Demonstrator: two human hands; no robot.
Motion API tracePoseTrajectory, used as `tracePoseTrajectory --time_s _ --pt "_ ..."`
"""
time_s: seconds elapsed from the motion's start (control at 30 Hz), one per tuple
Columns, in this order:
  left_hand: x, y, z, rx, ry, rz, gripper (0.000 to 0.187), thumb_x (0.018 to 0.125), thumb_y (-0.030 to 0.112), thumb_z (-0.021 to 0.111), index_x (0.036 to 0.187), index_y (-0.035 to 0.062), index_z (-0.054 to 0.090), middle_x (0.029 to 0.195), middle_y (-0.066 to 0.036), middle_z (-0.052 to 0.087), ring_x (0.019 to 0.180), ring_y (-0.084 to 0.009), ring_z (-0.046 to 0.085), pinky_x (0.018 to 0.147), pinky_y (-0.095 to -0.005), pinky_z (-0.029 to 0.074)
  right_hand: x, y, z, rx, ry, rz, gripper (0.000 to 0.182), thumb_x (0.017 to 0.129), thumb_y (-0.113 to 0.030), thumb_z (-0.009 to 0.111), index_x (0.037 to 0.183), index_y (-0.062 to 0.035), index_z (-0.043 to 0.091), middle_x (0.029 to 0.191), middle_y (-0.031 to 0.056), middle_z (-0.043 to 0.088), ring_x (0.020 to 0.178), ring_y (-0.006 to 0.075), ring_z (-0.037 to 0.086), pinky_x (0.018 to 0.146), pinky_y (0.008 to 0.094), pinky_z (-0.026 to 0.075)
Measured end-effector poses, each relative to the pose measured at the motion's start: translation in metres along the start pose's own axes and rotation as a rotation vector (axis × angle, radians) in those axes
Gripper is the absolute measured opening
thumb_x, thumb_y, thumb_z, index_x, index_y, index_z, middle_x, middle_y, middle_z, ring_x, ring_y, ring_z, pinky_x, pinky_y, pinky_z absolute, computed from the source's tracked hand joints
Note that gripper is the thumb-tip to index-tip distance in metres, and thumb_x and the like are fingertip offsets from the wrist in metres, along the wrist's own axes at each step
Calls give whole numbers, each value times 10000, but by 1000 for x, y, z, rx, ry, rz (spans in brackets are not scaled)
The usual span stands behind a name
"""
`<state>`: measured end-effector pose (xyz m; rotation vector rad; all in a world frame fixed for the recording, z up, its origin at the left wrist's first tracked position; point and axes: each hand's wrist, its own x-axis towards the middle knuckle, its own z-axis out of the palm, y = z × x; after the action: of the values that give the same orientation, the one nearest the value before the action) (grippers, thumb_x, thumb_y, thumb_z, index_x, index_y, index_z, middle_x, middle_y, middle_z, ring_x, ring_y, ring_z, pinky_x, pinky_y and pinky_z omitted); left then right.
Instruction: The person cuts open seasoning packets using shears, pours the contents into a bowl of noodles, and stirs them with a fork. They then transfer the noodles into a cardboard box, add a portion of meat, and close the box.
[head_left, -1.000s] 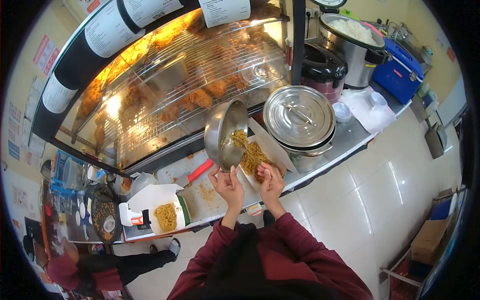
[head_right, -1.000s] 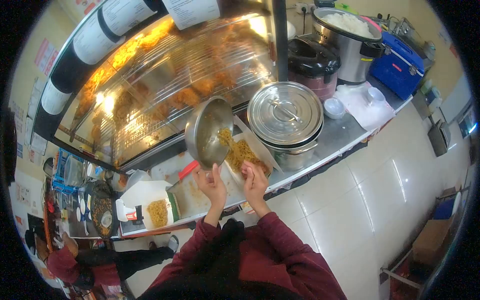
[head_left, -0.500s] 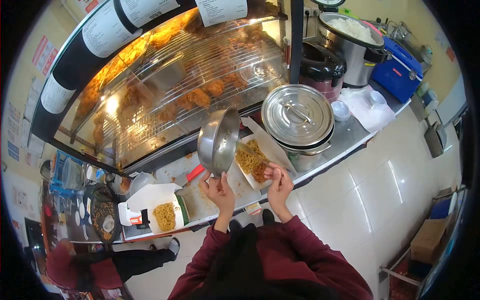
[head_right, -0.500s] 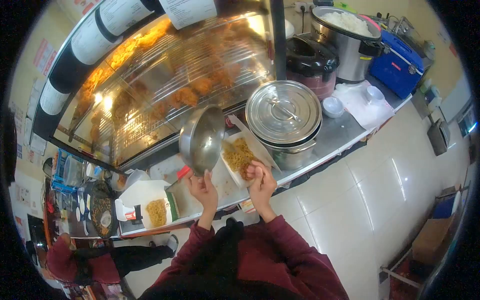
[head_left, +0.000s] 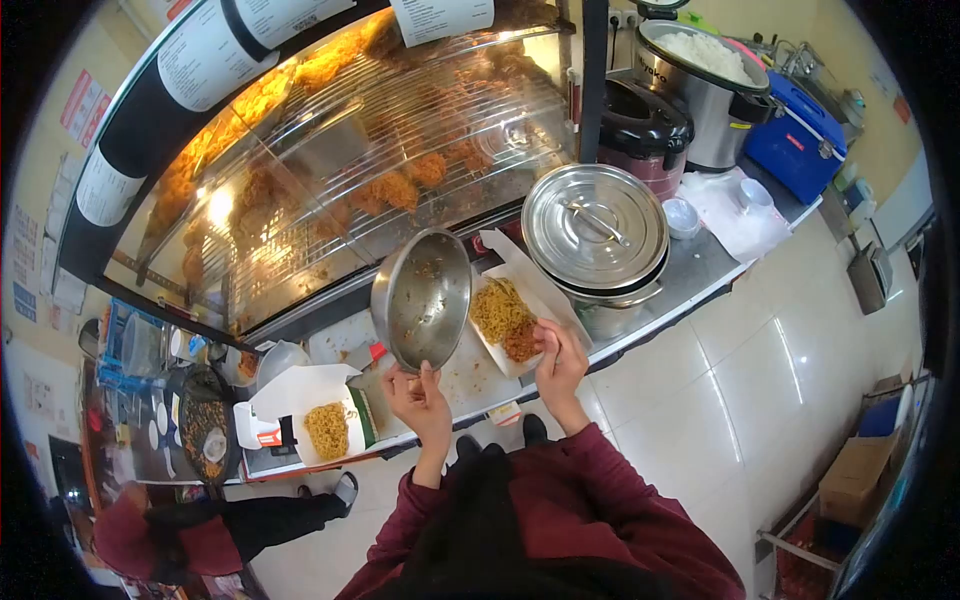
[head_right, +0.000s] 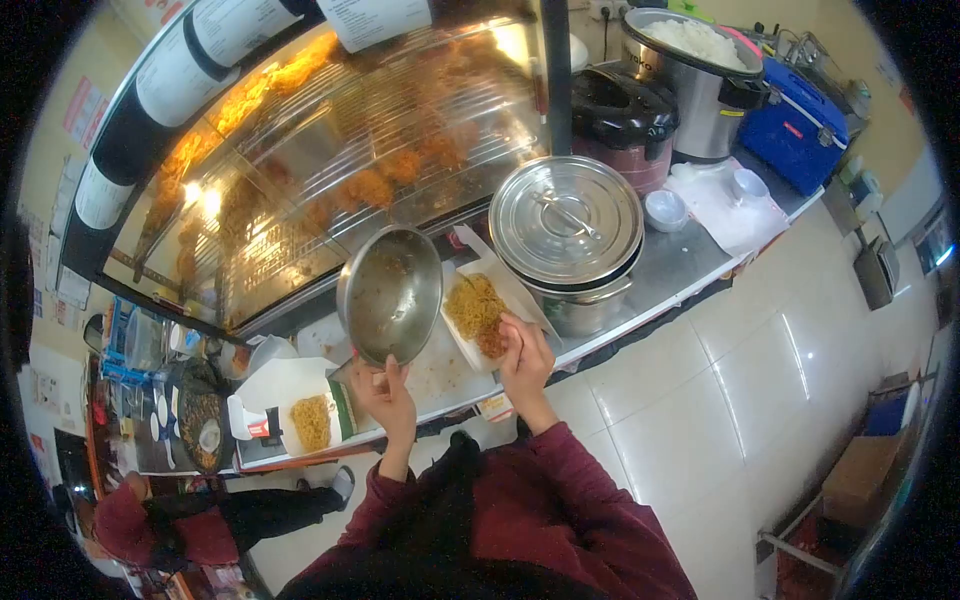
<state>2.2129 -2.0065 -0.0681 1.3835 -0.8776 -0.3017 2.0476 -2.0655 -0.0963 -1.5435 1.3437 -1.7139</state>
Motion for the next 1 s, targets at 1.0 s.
tracePoseTrajectory --time_s 1.0 --pt "-52 45 -318 -79 1102 -285 195 932 158 558 1081 59 480 1096 -56 567 944 -155 607 796 -293 547 -104 -120 182 174 -805 415 295 985 -251 453 970 -11 623 728 45 632 645 86 595 513 212 444"
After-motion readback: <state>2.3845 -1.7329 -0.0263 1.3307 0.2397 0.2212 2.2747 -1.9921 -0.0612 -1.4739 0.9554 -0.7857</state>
